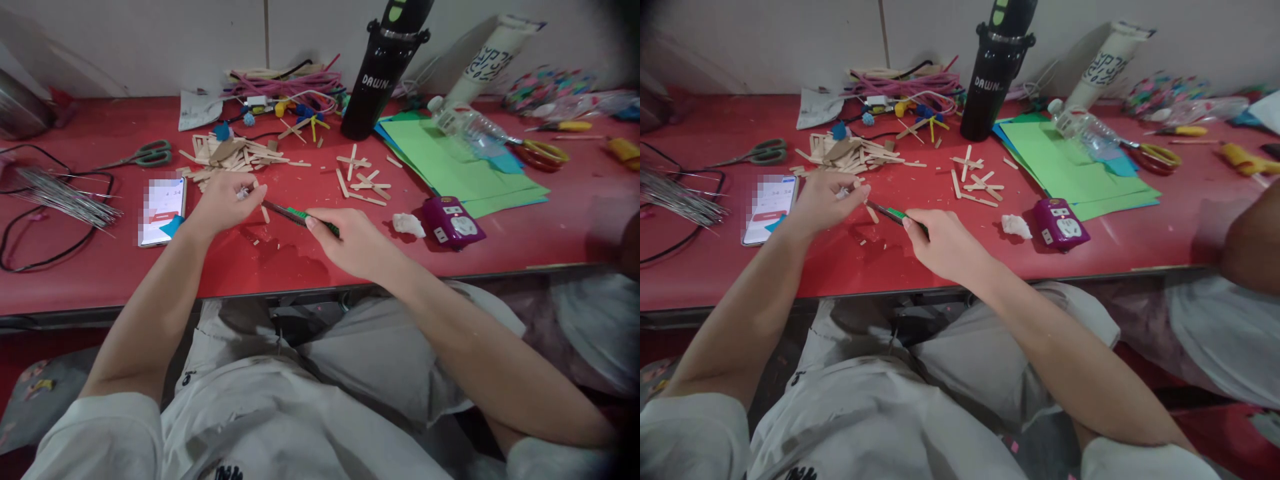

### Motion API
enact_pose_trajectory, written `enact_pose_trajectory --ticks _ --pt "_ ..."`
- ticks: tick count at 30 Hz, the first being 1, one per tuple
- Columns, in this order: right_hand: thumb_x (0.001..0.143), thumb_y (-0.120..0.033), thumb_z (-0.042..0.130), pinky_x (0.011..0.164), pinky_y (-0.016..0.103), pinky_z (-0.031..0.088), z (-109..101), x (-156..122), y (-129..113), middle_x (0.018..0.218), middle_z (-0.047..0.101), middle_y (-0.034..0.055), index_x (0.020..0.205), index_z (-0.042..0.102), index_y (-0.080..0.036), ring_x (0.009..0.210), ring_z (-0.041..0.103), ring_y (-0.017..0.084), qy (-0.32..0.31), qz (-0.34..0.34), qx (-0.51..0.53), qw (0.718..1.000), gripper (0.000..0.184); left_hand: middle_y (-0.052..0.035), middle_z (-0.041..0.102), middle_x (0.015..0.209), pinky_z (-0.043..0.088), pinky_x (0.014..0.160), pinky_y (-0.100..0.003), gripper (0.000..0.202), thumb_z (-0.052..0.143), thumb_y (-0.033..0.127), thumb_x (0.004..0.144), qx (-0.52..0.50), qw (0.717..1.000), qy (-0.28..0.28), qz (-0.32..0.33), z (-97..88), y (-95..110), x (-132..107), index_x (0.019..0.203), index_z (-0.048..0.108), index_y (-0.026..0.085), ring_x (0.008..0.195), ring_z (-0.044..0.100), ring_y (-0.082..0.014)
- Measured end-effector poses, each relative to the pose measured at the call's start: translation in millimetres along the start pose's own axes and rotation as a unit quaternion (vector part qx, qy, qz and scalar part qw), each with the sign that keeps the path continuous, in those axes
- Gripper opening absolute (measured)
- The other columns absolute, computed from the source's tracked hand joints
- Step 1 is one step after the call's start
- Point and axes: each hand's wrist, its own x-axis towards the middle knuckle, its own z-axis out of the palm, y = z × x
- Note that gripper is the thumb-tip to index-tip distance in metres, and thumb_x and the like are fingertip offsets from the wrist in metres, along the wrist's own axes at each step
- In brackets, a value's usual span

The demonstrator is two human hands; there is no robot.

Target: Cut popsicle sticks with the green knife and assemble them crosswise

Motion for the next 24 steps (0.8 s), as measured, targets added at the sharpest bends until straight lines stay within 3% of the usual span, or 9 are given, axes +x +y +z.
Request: enact_pose_trajectory --ticks 8,13,18,24 --pt "0.099 -0.034 0.042 0.061 0.028 0.027 6 -2 0 0.069 0.047 -0.0011 0.078 0.051 -0.019 0.062 0.034 0.012 0.017 0.000 -0.013 1.000 0.028 0.0030 0.038 0.055 0.026 0.059 -0.032 0.032 0.053 0.036 0.086 -0.004 1.000 0.007 0.020 0.4 -4 -1 0.059 0.048 0.020 0.058 0.035 -0.0120" --pt "0.099 -0.034 0.043 0.059 0.029 0.025 2 -1 -1 0.063 0.041 -0.0030 0.074 0.043 -0.020 0.059 0.031 0.011 0.015 -0.010 -0.015 1.000 0.029 0.0031 0.038 0.055 0.028 0.062 -0.031 0.029 0.053 0.032 0.086 0.015 1.000 0.000 -0.001 1.4 -4 1 0.060 0.048 0.019 0.059 0.034 -0.0116" --pt "0.099 -0.034 0.042 0.059 0.029 0.026 -7 -2 -1 0.064 0.042 -0.0019 0.072 0.042 -0.020 0.060 0.033 0.012 0.054 -0.023 -0.011 0.998 0.030 0.0028 0.037 0.056 0.028 0.061 -0.032 0.032 0.054 0.032 0.086 0.022 1.000 0.005 0.003 0.8 -4 2 0.058 0.044 0.020 0.058 0.033 -0.0114" --pt "0.099 -0.034 0.043 0.059 0.029 0.025 -6 -4 1 0.063 0.038 -0.0028 0.071 0.042 -0.020 0.060 0.031 0.012 0.022 -0.016 -0.001 1.000 0.032 0.0037 0.032 0.056 0.028 0.061 -0.031 0.033 0.054 0.030 0.085 0.007 1.000 0.010 -0.011 1.9 -7 2 0.057 0.040 0.019 0.059 0.031 -0.0107"
